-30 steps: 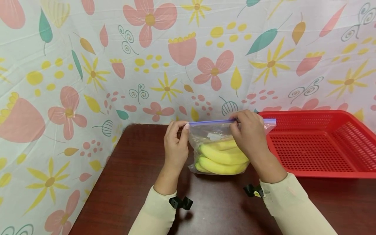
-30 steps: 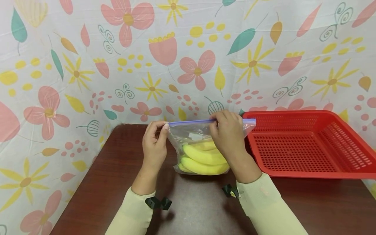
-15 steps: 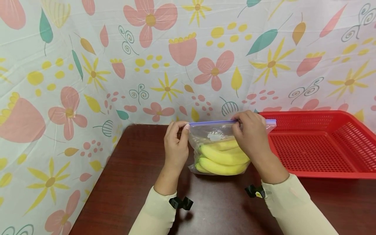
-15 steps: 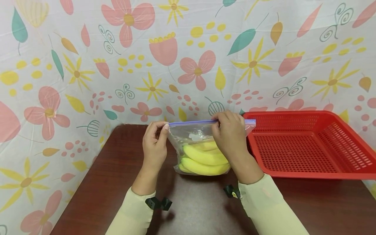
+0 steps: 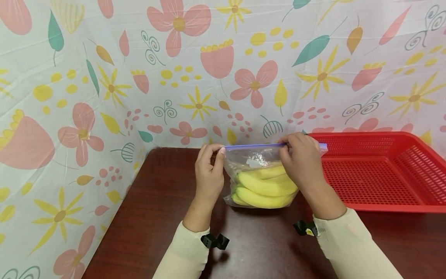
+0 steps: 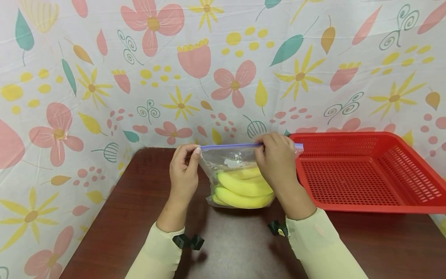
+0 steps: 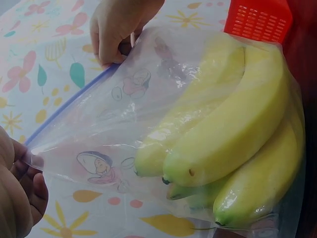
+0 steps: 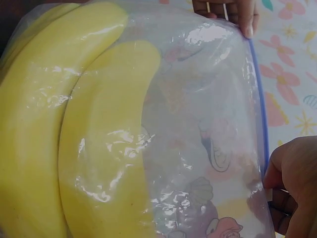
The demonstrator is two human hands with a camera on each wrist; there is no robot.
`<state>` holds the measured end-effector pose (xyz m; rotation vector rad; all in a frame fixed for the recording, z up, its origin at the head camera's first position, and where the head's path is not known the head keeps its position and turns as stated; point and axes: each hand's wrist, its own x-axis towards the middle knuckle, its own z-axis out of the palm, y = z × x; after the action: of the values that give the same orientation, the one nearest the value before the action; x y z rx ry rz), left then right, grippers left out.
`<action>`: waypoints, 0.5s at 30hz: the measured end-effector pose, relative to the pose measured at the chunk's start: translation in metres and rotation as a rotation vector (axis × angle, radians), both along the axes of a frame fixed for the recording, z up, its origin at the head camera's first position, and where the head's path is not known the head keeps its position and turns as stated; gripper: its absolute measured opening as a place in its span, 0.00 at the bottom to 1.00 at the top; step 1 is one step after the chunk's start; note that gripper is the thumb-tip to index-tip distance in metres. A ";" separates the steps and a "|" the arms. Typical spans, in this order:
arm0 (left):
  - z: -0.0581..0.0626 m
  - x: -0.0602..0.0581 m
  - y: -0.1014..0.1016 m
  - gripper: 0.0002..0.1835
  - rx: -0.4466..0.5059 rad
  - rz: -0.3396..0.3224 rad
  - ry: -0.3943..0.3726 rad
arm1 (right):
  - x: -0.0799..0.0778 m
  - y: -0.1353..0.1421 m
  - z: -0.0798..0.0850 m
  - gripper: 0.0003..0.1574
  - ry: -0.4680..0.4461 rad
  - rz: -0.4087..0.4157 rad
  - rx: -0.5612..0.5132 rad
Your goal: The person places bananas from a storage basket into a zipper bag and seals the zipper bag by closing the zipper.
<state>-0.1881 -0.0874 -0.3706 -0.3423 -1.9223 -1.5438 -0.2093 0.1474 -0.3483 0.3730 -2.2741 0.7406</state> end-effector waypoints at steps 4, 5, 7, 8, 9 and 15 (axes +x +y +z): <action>0.000 0.000 0.000 0.11 0.004 -0.001 -0.001 | 0.001 0.001 -0.001 0.09 -0.012 -0.016 -0.002; 0.000 0.000 0.000 0.11 0.005 0.000 -0.001 | 0.001 0.001 -0.001 0.09 -0.015 -0.019 -0.003; 0.000 0.000 0.000 0.11 0.006 0.000 -0.003 | 0.001 0.002 -0.001 0.09 -0.018 -0.022 -0.002; 0.000 0.000 0.000 0.11 0.005 0.000 -0.003 | 0.001 0.002 -0.001 0.09 -0.019 -0.022 -0.003; 0.000 0.000 0.000 0.11 0.005 0.000 -0.004 | 0.001 0.002 0.000 0.08 -0.019 -0.023 -0.003; 0.000 0.001 0.000 0.10 0.008 0.000 -0.007 | 0.002 0.005 0.000 0.08 -0.036 -0.032 0.000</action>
<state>-0.1874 -0.0872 -0.3706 -0.3340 -1.9210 -1.5535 -0.2073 0.1528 -0.3484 0.3248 -2.3085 0.7358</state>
